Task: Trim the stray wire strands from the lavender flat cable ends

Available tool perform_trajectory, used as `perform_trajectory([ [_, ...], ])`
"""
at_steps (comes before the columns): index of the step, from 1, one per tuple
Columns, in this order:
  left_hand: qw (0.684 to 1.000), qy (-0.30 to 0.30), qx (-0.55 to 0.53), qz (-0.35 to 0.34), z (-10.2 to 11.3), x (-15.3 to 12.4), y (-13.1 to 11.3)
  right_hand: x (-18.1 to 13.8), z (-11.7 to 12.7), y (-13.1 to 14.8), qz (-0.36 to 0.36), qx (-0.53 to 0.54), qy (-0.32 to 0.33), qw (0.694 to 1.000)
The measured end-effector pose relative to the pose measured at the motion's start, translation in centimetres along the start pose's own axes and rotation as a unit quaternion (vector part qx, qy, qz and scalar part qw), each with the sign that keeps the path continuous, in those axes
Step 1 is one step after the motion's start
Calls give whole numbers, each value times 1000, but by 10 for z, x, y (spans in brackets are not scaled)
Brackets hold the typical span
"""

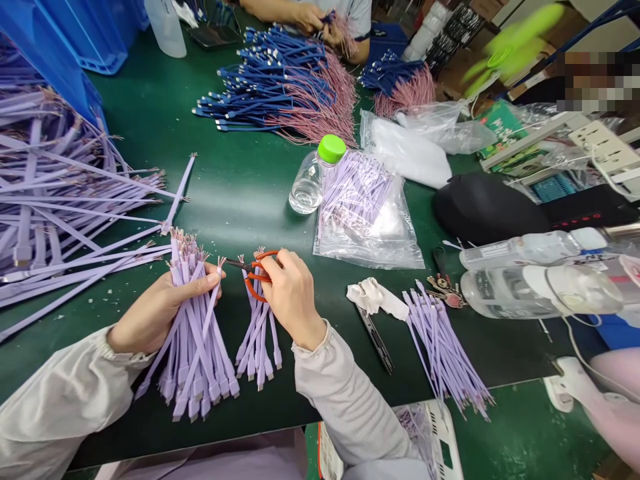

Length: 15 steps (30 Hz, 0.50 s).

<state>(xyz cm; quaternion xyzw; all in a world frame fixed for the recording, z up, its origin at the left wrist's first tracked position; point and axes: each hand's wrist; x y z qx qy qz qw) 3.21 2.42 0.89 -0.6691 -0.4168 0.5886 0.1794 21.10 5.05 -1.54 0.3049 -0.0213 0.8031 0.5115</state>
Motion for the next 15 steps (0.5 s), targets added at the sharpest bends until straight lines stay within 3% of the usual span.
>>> perform_trajectory([
  [6, 1000, 5, 6, -3, -1, 0, 0, -1, 0, -2, -17, -5, 20, 1000],
  [9, 1000, -9, 16, -14, -2, 0, 0, 1, 2, 2, -88, 78, 20, 993],
  [12, 998, -20, 57, -37, -3, 0, 0, 6, 4, 16, -205, 277, 45, 938],
  [15, 991, 31, 120, -57, -2, 2, 1, 11, 6, 29, -271, 406, 79, 869],
])
Point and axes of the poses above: each hand's wrist, its own x-axis towards the middle knuckle, its own z-axis out of the back of the hand, y = z × x, and after that the axes turned 10 degrees about -y, right-handed
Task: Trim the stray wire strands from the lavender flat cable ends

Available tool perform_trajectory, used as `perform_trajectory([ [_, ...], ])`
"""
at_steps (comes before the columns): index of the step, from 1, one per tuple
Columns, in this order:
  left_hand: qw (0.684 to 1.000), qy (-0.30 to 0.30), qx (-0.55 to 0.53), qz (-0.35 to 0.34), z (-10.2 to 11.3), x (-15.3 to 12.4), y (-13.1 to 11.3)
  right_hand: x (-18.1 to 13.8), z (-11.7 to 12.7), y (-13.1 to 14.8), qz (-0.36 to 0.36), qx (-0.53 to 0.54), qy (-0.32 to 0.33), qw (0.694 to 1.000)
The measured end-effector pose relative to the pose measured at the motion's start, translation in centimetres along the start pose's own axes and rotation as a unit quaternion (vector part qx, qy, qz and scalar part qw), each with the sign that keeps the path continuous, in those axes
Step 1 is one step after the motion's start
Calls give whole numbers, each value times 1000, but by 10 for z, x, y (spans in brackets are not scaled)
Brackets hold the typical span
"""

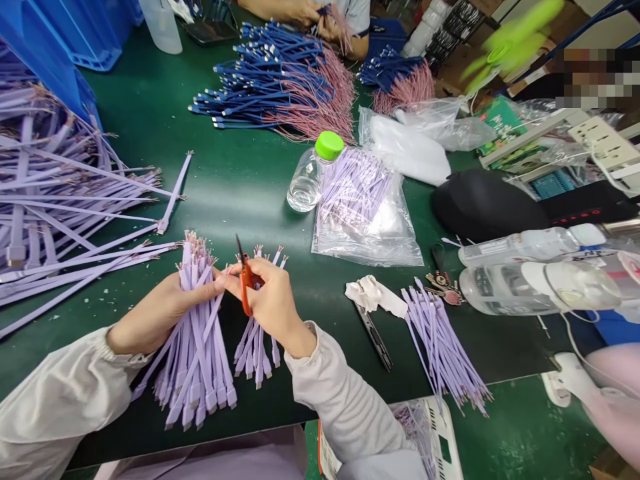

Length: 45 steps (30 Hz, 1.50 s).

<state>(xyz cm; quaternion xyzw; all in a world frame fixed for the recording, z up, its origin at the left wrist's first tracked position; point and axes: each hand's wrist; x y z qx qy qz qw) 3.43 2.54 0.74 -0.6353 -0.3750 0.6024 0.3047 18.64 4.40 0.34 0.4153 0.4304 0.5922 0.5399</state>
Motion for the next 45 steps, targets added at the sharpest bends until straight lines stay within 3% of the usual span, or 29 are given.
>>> perform_trajectory([
  [3, 999, 45, 12, 14, 5, 1, -1, 4, 6, 4, -42, 33, -8, 999],
  [7, 989, 55, -67, 124, 13, 1, -8, 16, 33, 0, -72, 51, -49, 995],
  [9, 986, 45, -84, 138, 14, 0, -10, 20, 42, -5, -74, 24, -55, 995],
  [13, 992, -16, -60, 112, 11, 1, -11, 24, 42, -16, -59, -98, -64, 991],
  [17, 996, -64, -15, 56, 7, 3, -5, 19, 30, -19, 47, -196, -127, 971],
  [19, 997, -77, 12, 23, 6, 4, -2, 15, 25, -16, 88, -195, -123, 969],
  [23, 994, -88, 55, -15, 5, 5, 2, 7, 15, -8, 134, -141, -56, 979],
  [29, 991, -85, 95, -47, 4, 5, 4, 7, 8, -2, 154, -120, -11, 981],
  [33, 986, -97, 123, -50, 3, 4, 4, 8, 7, -3, 149, -131, -27, 980],
  [39, 984, -110, 113, -82, 1, 4, 6, 7, 8, -6, 135, -146, -110, 974],
  [45, 985, -109, 98, -95, 1, 6, 8, 1, 8, -5, 185, -141, -56, 971],
])
Point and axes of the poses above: each hand's wrist, its own x-axis towards the middle knuckle, its own z-axis out of the back of the hand, y = z × x, and after that the axes turned 10 degrees about -y, right-handed
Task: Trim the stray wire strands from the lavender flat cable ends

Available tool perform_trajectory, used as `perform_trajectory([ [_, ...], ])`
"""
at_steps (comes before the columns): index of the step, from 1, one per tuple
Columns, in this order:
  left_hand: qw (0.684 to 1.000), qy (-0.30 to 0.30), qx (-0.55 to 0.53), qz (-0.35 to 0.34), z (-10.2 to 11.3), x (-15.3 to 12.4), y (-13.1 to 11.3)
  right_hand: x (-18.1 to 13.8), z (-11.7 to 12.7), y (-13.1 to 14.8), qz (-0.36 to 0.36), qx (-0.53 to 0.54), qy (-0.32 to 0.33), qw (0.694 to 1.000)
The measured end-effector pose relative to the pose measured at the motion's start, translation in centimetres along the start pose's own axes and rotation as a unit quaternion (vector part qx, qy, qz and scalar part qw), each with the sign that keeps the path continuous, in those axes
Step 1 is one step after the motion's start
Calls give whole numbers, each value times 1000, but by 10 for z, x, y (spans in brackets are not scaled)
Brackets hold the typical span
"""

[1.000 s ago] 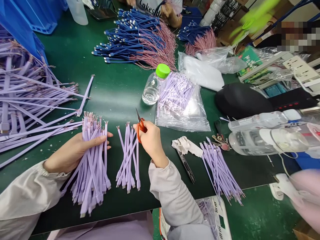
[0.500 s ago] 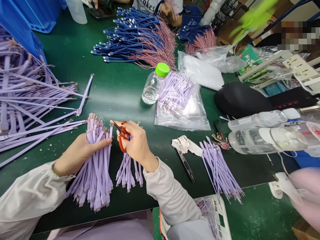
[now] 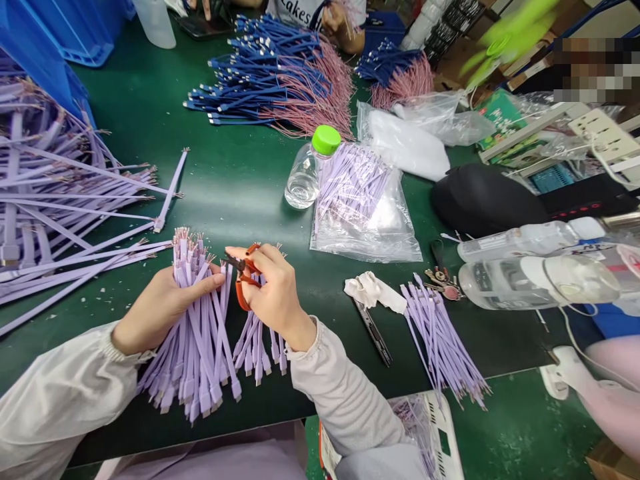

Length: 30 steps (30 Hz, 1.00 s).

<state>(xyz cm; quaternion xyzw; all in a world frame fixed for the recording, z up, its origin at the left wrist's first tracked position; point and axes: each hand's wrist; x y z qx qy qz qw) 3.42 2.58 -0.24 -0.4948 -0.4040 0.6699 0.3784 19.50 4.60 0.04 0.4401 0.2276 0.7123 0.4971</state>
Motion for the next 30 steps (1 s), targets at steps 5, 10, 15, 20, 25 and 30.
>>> perform_trajectory([
  [5, 1000, 10, -14, 20, 0, 0, 0, -4, -2, -1, 26, 8, -1, 1000],
  [10, 1000, 16, -17, 11, 1, 0, -2, -5, 0, -3, 52, 20, 14, 998],
  [15, 999, 22, -23, 7, 0, 0, -1, -6, 0, -5, 58, 17, 22, 998],
  [20, 999, 16, -36, 15, 0, 1, 0, -7, 0, -6, 87, 11, 4, 996],
  [25, 998, 4, -56, -1, 1, 3, 1, -4, 5, -9, 154, -157, 9, 975],
  [30, 998, -21, -59, 21, 0, 2, -1, -1, 11, -13, 191, -302, 38, 933],
])
Point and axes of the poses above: each hand's wrist, its own x-axis towards the middle knuckle, its own z-axis out of the back of the hand, y = z × x, and after that the axes turned 10 degrees about -y, right-handed
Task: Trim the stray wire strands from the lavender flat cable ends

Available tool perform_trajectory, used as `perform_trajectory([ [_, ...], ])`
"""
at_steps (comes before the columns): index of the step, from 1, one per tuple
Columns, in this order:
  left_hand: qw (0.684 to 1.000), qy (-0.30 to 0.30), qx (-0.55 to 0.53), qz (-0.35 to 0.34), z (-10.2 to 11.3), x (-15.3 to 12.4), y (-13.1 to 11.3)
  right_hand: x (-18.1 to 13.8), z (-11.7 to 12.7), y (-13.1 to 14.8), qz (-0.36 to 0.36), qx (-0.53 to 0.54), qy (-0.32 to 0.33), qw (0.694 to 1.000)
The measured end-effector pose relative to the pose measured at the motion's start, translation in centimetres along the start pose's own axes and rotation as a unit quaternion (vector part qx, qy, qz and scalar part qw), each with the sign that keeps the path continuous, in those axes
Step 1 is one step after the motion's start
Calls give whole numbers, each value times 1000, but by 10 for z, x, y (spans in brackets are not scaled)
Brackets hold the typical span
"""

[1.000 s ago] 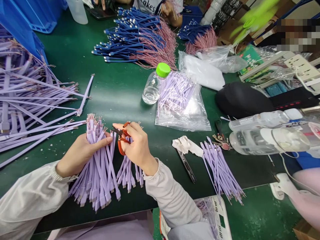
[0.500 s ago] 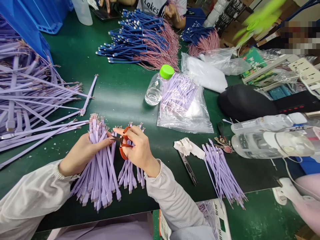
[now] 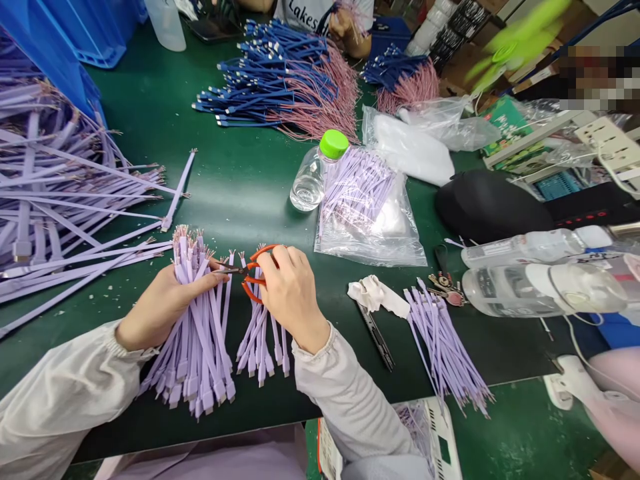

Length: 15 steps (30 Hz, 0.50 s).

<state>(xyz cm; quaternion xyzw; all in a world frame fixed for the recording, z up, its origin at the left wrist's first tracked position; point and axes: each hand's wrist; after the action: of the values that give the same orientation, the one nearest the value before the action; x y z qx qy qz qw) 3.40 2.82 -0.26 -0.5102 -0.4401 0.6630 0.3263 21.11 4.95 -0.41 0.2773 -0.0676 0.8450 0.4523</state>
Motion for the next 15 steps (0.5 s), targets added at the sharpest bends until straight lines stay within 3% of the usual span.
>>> perform_trajectory([
  [15, 999, -18, 19, -21, -1, -1, 4, 1, 6, -8, -3, -12, 96, 995],
])
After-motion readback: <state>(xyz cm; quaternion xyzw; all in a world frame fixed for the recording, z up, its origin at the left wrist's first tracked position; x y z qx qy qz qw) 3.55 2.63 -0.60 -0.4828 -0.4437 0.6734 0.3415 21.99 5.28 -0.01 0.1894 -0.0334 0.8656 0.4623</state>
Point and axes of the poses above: each hand's wrist, its own x-axis towards the middle knuckle, its own z-axis out of the back of the hand, y = z × x, and after that the axes turned 10 degrees about -y, right-handed
